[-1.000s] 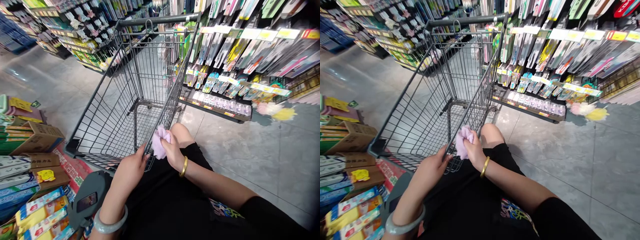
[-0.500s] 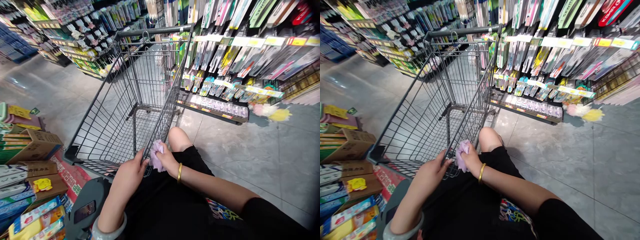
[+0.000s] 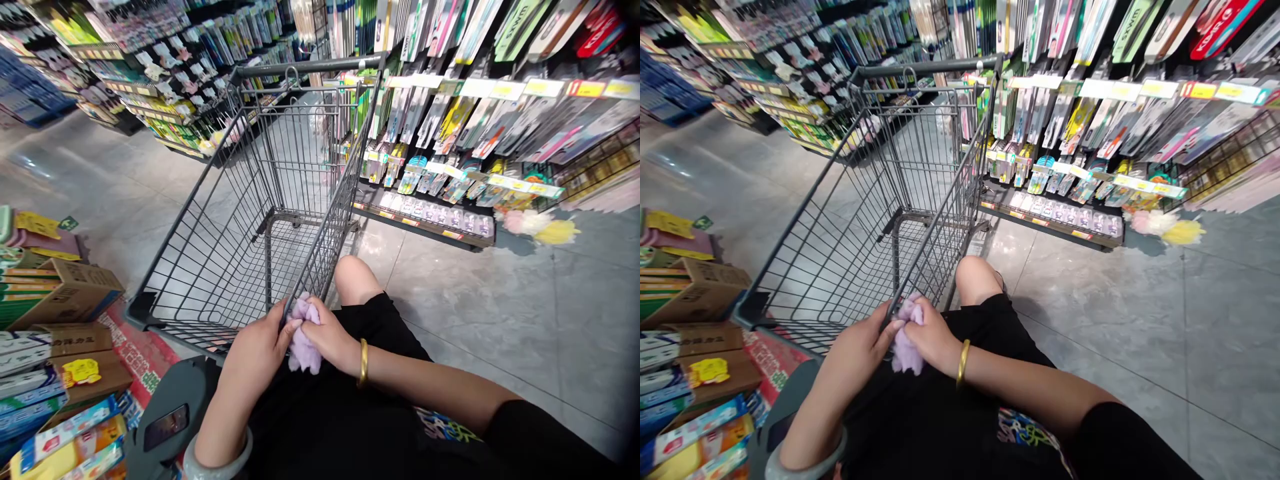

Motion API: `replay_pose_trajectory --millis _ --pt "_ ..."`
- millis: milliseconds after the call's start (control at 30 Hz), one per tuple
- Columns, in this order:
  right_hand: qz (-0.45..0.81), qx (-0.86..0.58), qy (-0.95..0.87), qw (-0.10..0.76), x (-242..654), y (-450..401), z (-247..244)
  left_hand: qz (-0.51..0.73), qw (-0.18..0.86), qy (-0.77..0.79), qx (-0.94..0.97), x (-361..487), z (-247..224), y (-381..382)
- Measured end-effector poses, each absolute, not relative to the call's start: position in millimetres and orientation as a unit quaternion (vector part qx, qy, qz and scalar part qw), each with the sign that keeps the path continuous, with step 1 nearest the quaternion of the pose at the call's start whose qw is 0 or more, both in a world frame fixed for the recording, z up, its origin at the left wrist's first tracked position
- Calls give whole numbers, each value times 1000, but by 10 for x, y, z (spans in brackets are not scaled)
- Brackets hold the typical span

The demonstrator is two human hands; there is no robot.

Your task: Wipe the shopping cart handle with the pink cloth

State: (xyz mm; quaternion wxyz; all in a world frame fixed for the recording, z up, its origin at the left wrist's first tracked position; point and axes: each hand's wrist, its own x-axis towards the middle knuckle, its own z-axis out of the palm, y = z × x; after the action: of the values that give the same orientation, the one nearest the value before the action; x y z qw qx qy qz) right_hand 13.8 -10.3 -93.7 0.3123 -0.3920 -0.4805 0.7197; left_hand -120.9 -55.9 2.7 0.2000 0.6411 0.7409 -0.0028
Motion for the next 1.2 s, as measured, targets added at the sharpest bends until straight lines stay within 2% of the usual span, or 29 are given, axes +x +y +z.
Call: replay_pose_trajectory --millis 67,133,233,300,367,533,600,667,833,967,1067,1200 --pt "703 -354 -522 330 207 -104 -717 27 209 728 653 -1234 18 -579" --pt "666 -347 -569 335 244 -76 -748 31 199 724 660 -1248 8 -589" --pt "632 -416 -578 305 198 -54 -1176 14 182 731 657 -1240 3 -582" --pt "663 -457 -529 268 131 -87 -1446 8 188 733 654 -1229 5 -575" --pt "694 -467 -492 243 81 -162 -1508 1 186 736 651 -1228 1 -576" --pt "717 -341 -554 252 122 -340 -977 9 167 735 657 -1272 -41 -599" --pt "697 -305 -596 258 154 -336 -915 15 166 735 657 -1276 -43 -598" --pt "689 -341 -594 238 162 -299 -1073 1 165 738 654 -1257 -24 -586" --pt "759 -463 -438 134 87 -289 -1566 -34 162 750 640 -1178 35 -566" --pt "773 -426 -427 196 127 -301 -1178 -35 158 754 636 -1170 28 -578" --pt "741 -343 -513 266 237 -170 -888 -25 160 755 636 -1182 14 -582" --pt "701 -413 -524 253 292 61 -1216 -24 162 752 639 -1188 15 -577"
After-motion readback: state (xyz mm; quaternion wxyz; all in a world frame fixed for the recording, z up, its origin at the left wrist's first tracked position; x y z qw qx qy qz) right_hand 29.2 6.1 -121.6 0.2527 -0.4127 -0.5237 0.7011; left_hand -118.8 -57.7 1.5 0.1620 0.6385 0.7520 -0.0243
